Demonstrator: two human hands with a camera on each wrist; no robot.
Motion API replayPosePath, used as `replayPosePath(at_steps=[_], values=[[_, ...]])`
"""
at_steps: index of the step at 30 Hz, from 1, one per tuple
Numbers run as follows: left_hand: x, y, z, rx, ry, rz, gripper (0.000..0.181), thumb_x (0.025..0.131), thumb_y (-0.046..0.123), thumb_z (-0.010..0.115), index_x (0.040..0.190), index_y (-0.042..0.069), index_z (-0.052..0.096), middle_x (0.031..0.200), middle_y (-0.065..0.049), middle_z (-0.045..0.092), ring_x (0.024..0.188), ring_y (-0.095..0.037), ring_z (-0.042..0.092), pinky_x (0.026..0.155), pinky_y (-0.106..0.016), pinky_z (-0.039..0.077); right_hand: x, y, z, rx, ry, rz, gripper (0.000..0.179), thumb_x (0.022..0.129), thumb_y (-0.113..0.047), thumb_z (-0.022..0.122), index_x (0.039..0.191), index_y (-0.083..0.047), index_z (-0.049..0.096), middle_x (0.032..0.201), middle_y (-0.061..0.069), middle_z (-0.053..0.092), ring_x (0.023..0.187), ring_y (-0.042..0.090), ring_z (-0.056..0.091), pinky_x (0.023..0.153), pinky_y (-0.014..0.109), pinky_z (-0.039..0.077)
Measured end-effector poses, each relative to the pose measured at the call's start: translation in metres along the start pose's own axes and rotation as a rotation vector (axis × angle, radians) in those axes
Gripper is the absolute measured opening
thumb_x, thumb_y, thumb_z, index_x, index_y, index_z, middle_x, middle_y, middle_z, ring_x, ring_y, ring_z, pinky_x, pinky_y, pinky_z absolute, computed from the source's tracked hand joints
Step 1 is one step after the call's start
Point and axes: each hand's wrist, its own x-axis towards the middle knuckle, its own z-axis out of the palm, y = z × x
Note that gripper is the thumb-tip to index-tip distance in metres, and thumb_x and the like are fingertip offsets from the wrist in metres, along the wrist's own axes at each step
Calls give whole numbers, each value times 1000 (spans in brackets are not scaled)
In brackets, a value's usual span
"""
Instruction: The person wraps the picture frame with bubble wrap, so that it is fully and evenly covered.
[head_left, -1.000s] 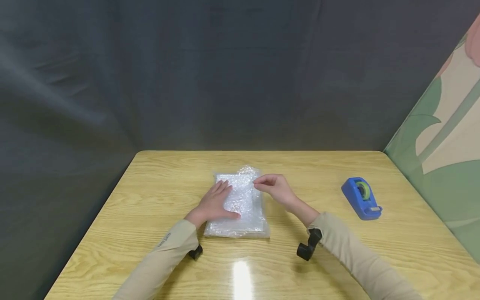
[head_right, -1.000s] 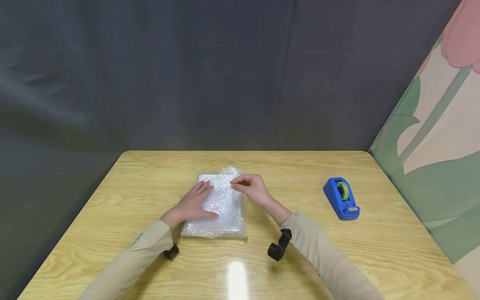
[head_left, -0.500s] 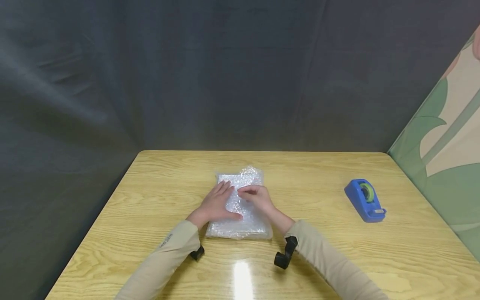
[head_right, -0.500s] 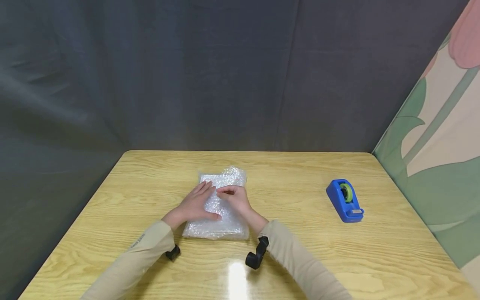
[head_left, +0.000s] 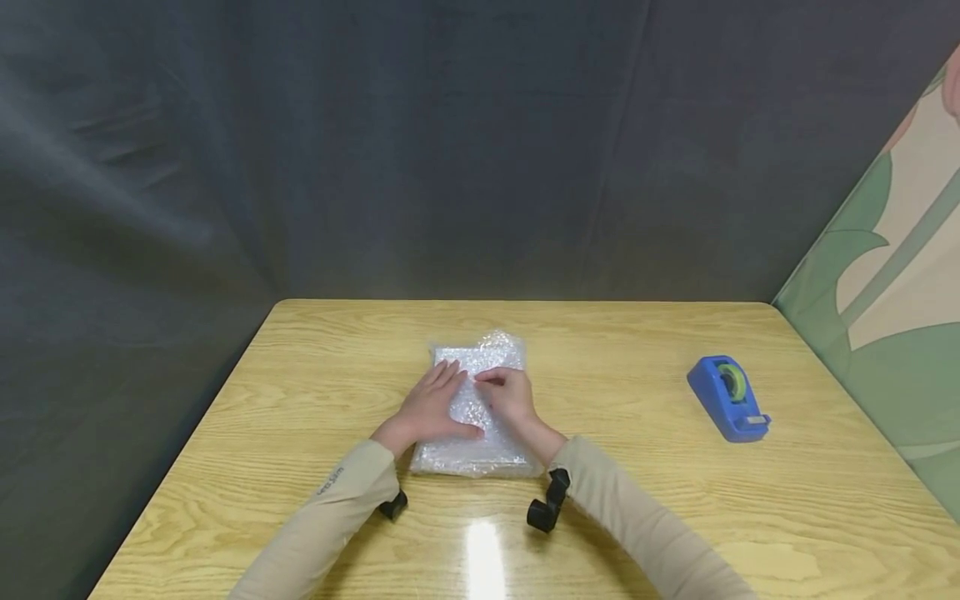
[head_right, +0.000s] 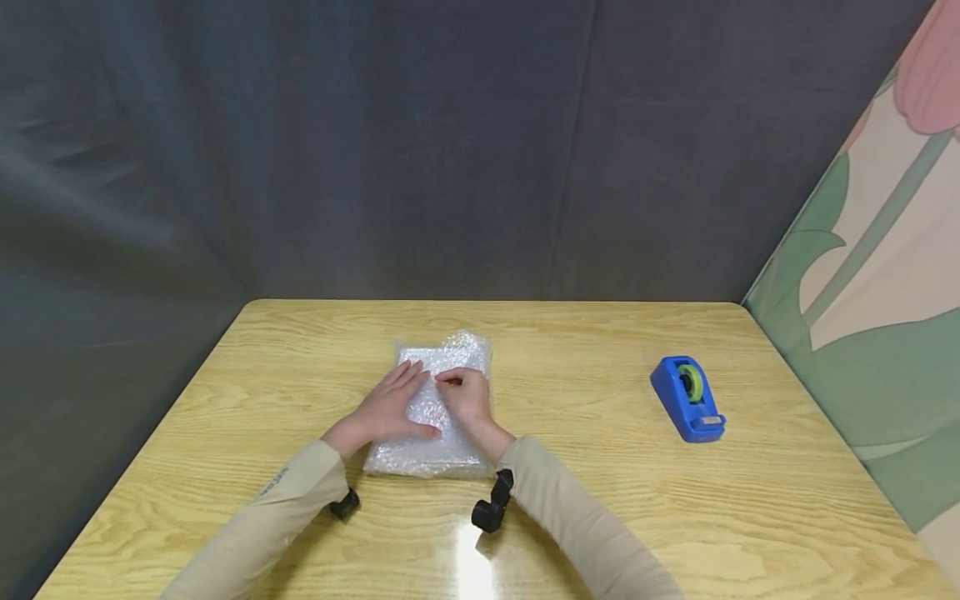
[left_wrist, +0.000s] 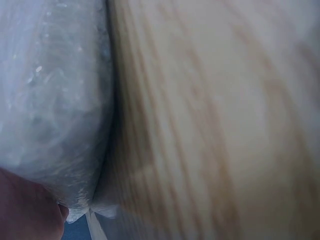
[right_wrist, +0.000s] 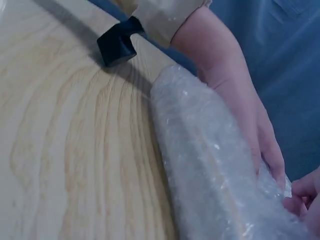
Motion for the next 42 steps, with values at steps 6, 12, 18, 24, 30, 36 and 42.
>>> replayPosePath(at_steps=[6, 12, 18, 24, 30, 36, 42], values=[[0, 1, -1, -1, 0, 0, 104, 69, 66, 61, 144, 5, 22, 151, -11, 7, 139, -26, 1, 113, -36, 2, -1, 2, 2, -161, 29, -60, 8, 74, 4, 64, 80, 4, 70, 75, 13, 67, 66, 18, 61, 58, 24, 50], [0, 2, -1, -9, 2, -9, 103, 68, 64, 63, 143, 5, 23, 151, -10, 8, 139, -24, 1, 113, -35, 2, -4, 4, 1, -220, -19, -107, 17, 65, 7, 67, 82, 6, 68, 74, 14, 66, 67, 22, 61, 60, 27, 52], [1, 2, -1, 1, 13, 6, 103, 69, 63, 64, 143, 4, 24, 151, -11, 9, 139, -26, 2, 113, -36, 3, -4, 4, -3, -316, -64, -188, 24, 64, 3, 73, 86, 9, 67, 79, 17, 65, 73, 26, 60, 67, 34, 51], [0, 2, 0, -4, 4, 2, 103, 68, 64, 63, 143, 5, 24, 151, -10, 9, 139, -26, 2, 113, -37, 3, -4, 2, -6, -432, -91, -264, 27, 65, -3, 76, 88, 9, 67, 73, 14, 62, 66, 21, 55, 61, 31, 48], [-1, 2, -2, -14, 10, 3, 103, 69, 63, 64, 143, 5, 23, 151, -11, 8, 138, -27, 2, 112, -38, 4, -8, 3, -5, -439, -103, -254, 32, 68, -5, 75, 94, 10, 65, 77, 13, 57, 68, 20, 52, 62, 30, 46], [-1, 0, 0, -8, 21, 13, 103, 69, 63, 63, 143, 4, 24, 151, -12, 9, 138, -27, 3, 112, -39, 4, -7, 5, -4, -485, -114, -249, 42, 69, -7, 75, 102, 15, 60, 74, 9, 50, 65, 17, 46, 58, 26, 43], [-3, 2, -1, -9, 19, 6, 103, 68, 64, 64, 143, 5, 24, 151, -11, 10, 139, -26, 3, 112, -38, 4, 0, 2, -13, -393, -272, -205, 75, 69, -9, 77, 127, 16, 38, 79, 10, 50, 65, 15, 45, 58, 25, 43]])
